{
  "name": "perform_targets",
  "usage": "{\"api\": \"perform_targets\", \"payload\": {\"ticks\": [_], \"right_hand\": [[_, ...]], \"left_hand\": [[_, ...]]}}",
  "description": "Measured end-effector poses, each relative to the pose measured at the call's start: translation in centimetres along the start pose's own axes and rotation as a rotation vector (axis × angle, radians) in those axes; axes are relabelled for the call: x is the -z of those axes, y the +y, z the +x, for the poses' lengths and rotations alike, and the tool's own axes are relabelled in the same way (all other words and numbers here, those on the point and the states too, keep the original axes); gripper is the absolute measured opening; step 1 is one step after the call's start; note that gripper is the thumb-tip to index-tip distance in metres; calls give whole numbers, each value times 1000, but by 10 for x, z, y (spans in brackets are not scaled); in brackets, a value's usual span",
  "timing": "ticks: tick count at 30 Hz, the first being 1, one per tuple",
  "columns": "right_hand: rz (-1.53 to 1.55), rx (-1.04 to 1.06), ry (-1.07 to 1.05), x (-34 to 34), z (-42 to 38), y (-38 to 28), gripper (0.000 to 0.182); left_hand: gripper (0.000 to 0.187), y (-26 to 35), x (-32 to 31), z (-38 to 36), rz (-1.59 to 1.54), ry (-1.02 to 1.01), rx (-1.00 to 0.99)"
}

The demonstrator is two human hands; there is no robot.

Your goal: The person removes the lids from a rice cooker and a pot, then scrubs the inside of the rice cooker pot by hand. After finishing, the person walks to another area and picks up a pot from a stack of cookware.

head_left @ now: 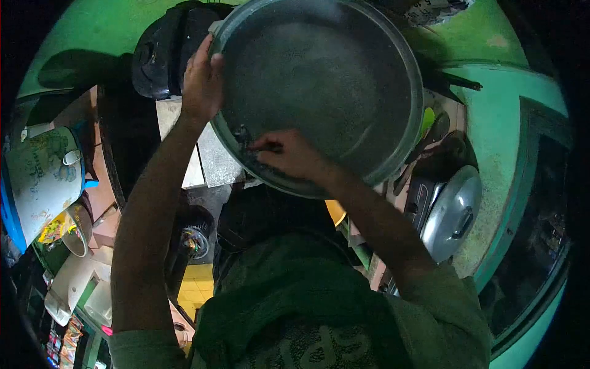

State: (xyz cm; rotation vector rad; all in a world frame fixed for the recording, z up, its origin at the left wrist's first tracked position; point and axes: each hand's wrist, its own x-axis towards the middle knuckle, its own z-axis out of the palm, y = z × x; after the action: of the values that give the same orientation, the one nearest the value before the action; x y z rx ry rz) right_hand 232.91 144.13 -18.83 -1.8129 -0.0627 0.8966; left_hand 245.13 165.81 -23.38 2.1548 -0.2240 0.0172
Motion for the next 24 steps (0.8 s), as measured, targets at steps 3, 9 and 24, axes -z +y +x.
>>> {"api": "perform_targets", "payload": {"ticks": [3,9,24], "right_hand": [[-261,-36,-69,-7,-20,19,22],[-704,-385,-243,94,-101,34,20],[-375,608,573,-25,121,-42,8]], "left_hand": [[61,-16,-1,2,33,0,-84],[60,-7,0,0,98,22,-2],[50,-17,-12,-15,-900,395,588]]}}
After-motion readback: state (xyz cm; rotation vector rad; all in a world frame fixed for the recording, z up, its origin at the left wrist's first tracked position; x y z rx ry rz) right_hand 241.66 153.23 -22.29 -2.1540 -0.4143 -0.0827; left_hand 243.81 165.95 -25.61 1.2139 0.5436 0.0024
